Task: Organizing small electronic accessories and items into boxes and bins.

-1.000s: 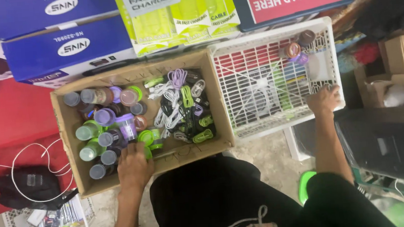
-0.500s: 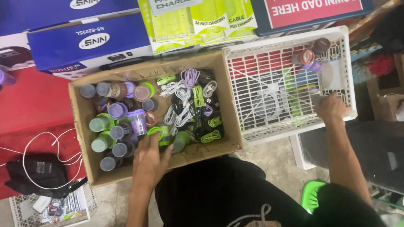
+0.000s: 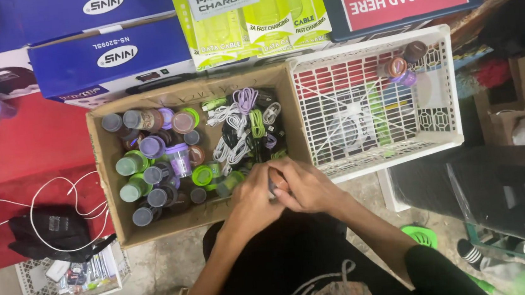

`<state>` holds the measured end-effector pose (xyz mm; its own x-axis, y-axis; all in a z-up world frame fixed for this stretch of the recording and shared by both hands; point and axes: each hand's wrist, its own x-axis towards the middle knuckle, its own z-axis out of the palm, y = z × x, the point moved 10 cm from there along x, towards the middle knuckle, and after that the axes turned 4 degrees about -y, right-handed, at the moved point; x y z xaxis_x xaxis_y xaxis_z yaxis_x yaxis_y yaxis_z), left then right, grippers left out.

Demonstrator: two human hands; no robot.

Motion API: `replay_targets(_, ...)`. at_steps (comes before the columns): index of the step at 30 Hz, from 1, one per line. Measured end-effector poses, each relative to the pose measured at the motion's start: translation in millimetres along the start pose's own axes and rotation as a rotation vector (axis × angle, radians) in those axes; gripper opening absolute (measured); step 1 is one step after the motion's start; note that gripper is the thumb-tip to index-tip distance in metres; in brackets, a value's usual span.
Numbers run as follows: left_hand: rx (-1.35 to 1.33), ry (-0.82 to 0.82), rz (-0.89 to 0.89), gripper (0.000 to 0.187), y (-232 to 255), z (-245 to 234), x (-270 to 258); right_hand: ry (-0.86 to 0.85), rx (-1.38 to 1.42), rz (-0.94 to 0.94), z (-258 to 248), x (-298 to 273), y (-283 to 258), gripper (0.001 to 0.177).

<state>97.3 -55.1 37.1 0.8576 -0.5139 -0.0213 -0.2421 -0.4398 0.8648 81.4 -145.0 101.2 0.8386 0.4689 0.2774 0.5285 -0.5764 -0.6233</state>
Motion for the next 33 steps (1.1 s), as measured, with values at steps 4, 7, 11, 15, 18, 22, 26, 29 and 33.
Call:
replay_targets(4,-0.056,-0.080,-0.122,0.047,-38,15,-7,-0.105,0.116,0.134,39,-6,28,0.039)
replay_targets(7,-0.046,-0.083,-0.163,0.046,-50,16,-12,-0.145,0.108,0.218,53,-8,37,0.035)
replay_targets(11,-0.040,-0.012,-0.112,0.054,-52,17,-13,-0.124,0.194,0.337,43,-1,40,0.032)
replay_targets(15,-0.011,0.003,-0.116,0.055,-52,17,-6,-0.078,0.231,0.439,34,-7,60,0.029)
replay_targets(18,0.077,-0.216,-0.310,0.056,-84,39,-6,-0.137,0.206,0.751,35,-22,94,0.038)
replay_targets(22,0.074,-0.378,-0.482,0.061,-71,32,4,-0.024,0.177,0.871,7,-32,109,0.038)
replay_targets(26,0.139,-0.256,-0.324,0.060,-63,31,17,0.191,0.128,0.741,-32,-27,98,0.035)
replay_targets(29,0.206,-0.205,-0.206,0.062,-75,37,17,0.198,0.191,0.736,-27,-32,102,0.039)
replay_targets(33,-0.154,-0.181,-0.162,0.064,-50,19,15,0.169,0.264,0.354,5,-44,94,0.037)
